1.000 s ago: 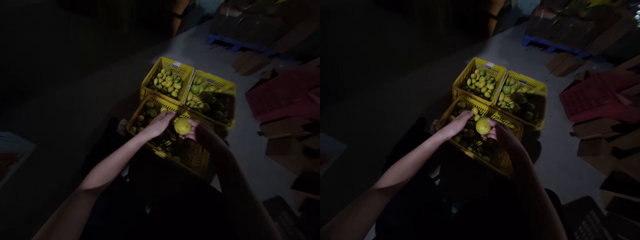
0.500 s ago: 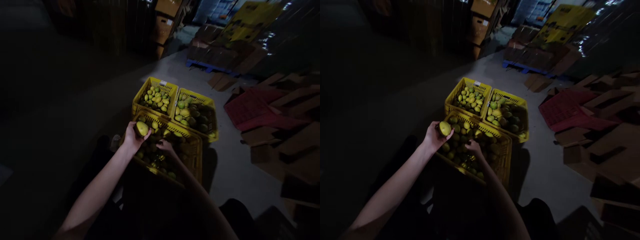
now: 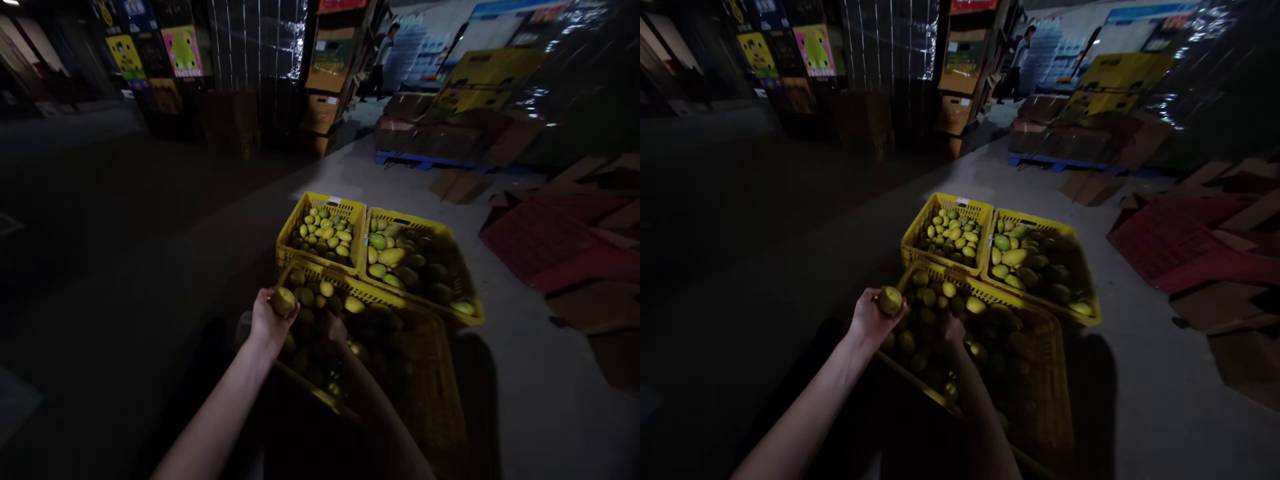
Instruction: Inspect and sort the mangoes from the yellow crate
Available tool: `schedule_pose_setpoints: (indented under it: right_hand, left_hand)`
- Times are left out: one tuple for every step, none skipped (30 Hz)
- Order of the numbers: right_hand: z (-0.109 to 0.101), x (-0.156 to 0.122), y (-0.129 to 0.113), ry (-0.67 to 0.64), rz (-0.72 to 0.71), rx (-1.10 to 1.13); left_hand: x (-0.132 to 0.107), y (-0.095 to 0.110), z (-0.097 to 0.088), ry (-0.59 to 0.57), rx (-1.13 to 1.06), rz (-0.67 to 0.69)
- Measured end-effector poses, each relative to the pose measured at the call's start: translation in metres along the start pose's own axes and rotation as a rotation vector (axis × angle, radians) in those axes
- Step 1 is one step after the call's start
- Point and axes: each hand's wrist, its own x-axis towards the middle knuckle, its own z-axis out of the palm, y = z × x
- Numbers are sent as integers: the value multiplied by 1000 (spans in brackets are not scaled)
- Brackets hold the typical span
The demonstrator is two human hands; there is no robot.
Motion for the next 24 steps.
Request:
schedule_pose_setpoints:
  right_hand:
    - [-5, -2, 0, 21, 2, 63]
    - [-13, -5, 0, 43, 1, 130]
    - [-21, -9, -1, 68, -2, 191]
    - [-31, -14, -3, 94, -12, 253]
    - [-43, -20, -5, 122, -29, 316]
    - [-55, -27, -8, 150, -51, 377]
    - [-69, -36, -11, 175, -76, 428]
    - [-83, -47, -14, 204, -108, 492]
    - [-98, -60, -17, 236, -148, 565]
    - [-114, -75, -20, 270, -195, 640]
    - [-129, -92, -22, 322, -264, 764]
    - [-144, -110, -22, 367, -330, 857]
    - [-158, -129, -22, 395, -385, 899]
    - [-169, -147, -21, 426, -420, 925]
    - [-178, -165, -19, 454, -430, 961]
    - [-185, -181, -17, 462, -434, 1004]
    - [-188, -194, -13, 466, -442, 1067]
    - [-189, -205, -10, 477, -441, 1127]
    - [-189, -212, -6, 488, -438, 1181]
    - [-187, -216, -3, 503, -431, 1228]
    - [-184, -217, -1, 518, -418, 1268]
    - [-180, -217, 1, 529, -408, 1307]
    - [-178, -215, 1, 539, -399, 1347]
    - [-175, -212, 0, 547, -392, 1381]
  left_hand:
    - [-1, 0, 0, -15, 5, -6]
    - [-3, 0, 1, -33, 11, -15]
    - [-4, 0, 2, -51, 19, -24]
    - [-6, -2, 3, -67, 30, -32]
    - [-7, -5, 4, -85, 44, -43]
    - [-7, -9, 5, -104, 65, -63]
    - [-8, -14, 7, -130, 91, -95]
    - [-8, -19, 9, -160, 118, -133]
    - [-8, -26, 11, -200, 140, -169]
    - [-8, -34, 13, -249, 156, -191]
    - [-8, -41, 15, -301, 171, -189]
    - [-9, -49, 17, -354, 187, -159]
    - [-10, -56, 18, -411, 204, -99]
    - [-12, -62, 19, -469, 223, -22]
    - [-13, -68, 20, -525, 245, 64]
    - [-14, -73, 20, -574, 272, 152]
    - [-15, -76, 19, -621, 308, 238]
    - [-15, -79, 18, -662, 357, 325]
    - [-15, -82, 17, -697, 421, 413]
    - [-14, -83, 17, -728, 492, 507]
    - [-13, -85, 16, -757, 563, 602]
    - [-11, -87, 15, -787, 630, 689]
    - [-10, -88, 15, -814, 688, 764]
    - [-9, -90, 14, -834, 738, 825]
